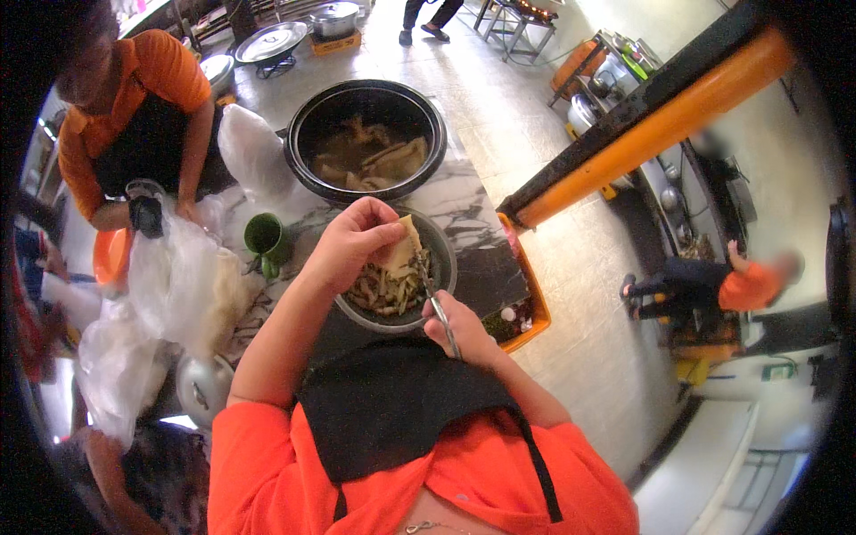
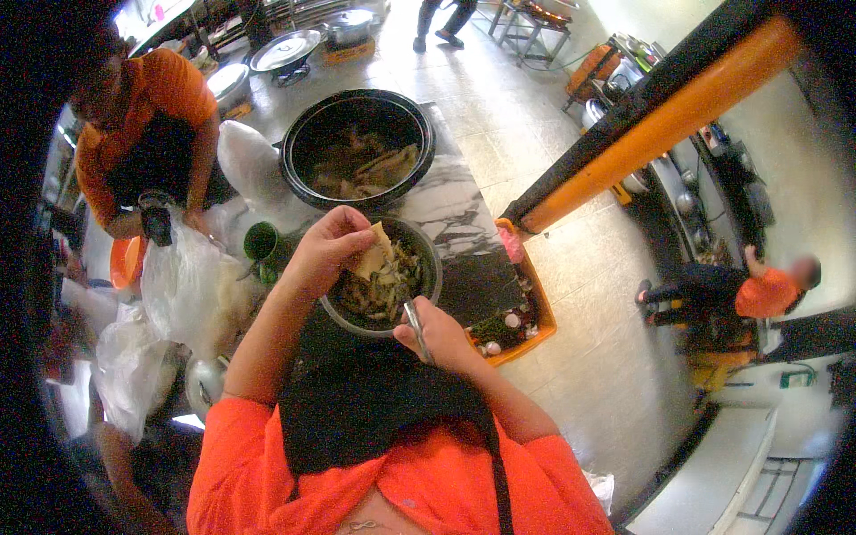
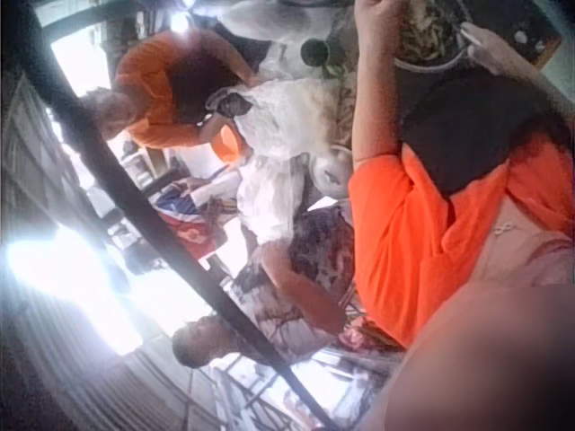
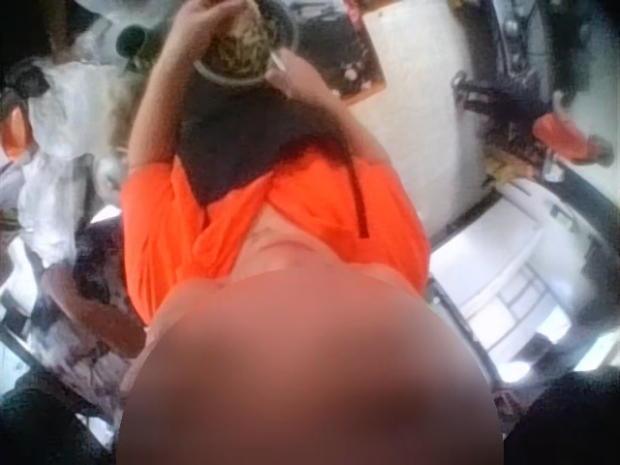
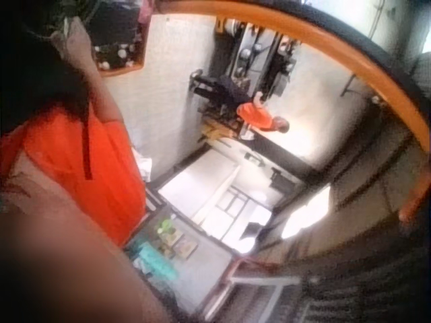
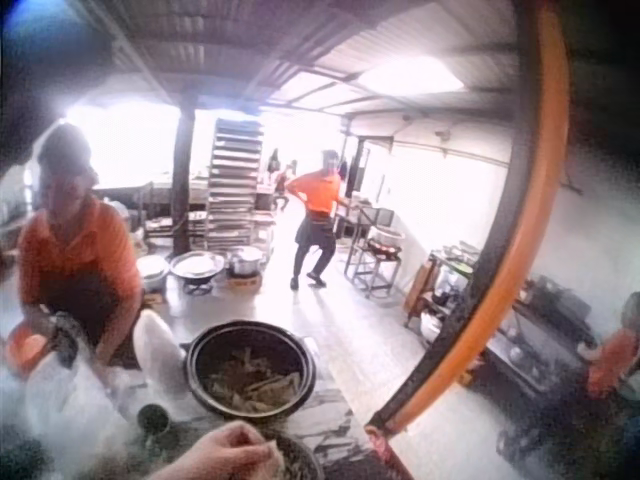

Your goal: The person uses kitchen shears to cut pieces of cooked food held in the left hand over a metal bowl. The cut pieces fall into the bowl. Another person in an orange shirt and black apron works at the same table, handling plastic bags and a yellow scoop.

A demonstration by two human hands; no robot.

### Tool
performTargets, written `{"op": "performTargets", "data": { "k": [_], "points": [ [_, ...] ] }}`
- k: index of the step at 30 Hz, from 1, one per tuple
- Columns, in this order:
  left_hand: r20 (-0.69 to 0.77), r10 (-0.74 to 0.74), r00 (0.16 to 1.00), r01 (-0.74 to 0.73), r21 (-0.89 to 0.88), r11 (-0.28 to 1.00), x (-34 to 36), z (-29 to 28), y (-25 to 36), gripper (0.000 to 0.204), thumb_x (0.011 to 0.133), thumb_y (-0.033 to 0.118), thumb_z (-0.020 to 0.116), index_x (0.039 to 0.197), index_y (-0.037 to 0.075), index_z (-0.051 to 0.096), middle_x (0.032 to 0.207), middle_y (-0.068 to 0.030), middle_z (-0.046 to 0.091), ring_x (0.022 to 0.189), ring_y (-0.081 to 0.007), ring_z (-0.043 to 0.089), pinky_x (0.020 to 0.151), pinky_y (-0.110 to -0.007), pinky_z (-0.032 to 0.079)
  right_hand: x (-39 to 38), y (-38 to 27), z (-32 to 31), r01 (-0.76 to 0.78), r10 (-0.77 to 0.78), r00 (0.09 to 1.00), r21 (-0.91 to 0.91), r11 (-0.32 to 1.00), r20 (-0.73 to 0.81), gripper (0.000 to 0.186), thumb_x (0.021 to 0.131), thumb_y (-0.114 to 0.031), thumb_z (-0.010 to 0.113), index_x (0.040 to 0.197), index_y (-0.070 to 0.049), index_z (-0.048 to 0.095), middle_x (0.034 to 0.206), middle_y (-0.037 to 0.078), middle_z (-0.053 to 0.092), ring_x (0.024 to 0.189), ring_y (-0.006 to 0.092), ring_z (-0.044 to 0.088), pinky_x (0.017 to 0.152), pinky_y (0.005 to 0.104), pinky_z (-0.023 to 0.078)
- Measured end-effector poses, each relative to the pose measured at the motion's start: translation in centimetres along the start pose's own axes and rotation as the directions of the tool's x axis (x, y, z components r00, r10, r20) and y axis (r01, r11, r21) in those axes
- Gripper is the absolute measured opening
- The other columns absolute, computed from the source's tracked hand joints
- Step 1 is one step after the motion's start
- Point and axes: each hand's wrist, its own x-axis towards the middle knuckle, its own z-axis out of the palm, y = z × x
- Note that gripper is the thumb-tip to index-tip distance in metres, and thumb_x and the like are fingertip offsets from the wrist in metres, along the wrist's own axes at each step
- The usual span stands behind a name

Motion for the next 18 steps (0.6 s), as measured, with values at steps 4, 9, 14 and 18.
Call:
{"op": "performTargets", "data": {
  "k": [4,9,14,18],
  "points": [
    [-0.003,-0.012,1.000,0.012,0.126,0.992,-0.3,0.2,0.4,0.012,0.081,0.010,0.065,0.087,0.005,0.055,0.078,0.0015,0.055,0.066,-0.0060,0.050,0.059,-0.020,0.041,0.0,0.6,0.4,-0.048,0.048,0.999,-0.031,0.998,-0.015,0.048,0.081,-0.052,0.058,0.085,-0.005,0.047,0.074,0.018,0.054,0.070,0.0363,0.055,0.062,0.0414,0.042],
    [0.031,-0.027,0.999,0.021,0.177,0.984,-0.3,-0.3,0.6,0.019,0.081,0.011,0.065,0.096,0.005,0.054,0.081,0.0005,0.056,0.069,-0.0062,0.051,0.060,-0.021,0.042,-0.1,-0.2,0.5,-0.134,0.136,0.988,0.030,0.991,-0.078,0.046,0.079,-0.047,0.063,0.076,-0.003,0.047,0.065,0.017,0.053,0.063,0.0347,0.055,0.058,0.0396,0.042],
    [-0.064,-0.110,0.992,0.096,-0.195,0.976,-0.7,1.1,0.3,0.036,0.082,0.011,0.064,0.113,0.005,0.047,0.095,-0.0046,0.058,0.081,-0.0106,0.057,0.066,-0.024,0.048,0.0,-0.7,0.6,-0.102,0.113,0.982,0.079,0.992,-0.153,0.042,0.080,-0.042,0.063,0.075,-0.002,0.049,0.066,0.018,0.055,0.061,0.0310,0.055,0.058,0.0382,0.042],
    [0.015,-0.242,0.970,0.215,-0.512,0.831,-0.2,-0.6,-3.6,0.037,0.083,0.011,0.063,0.115,0.005,0.046,0.098,-0.0065,0.059,0.085,-0.0138,0.060,0.069,-0.027,0.051,0.0,-0.8,0.6,-0.094,0.109,0.977,0.088,0.992,-0.183,0.044,0.081,-0.044,0.061,0.075,-0.002,0.049,0.064,0.016,0.054,0.059,0.0286,0.054,0.058,0.0370,0.042]
  ]
}}
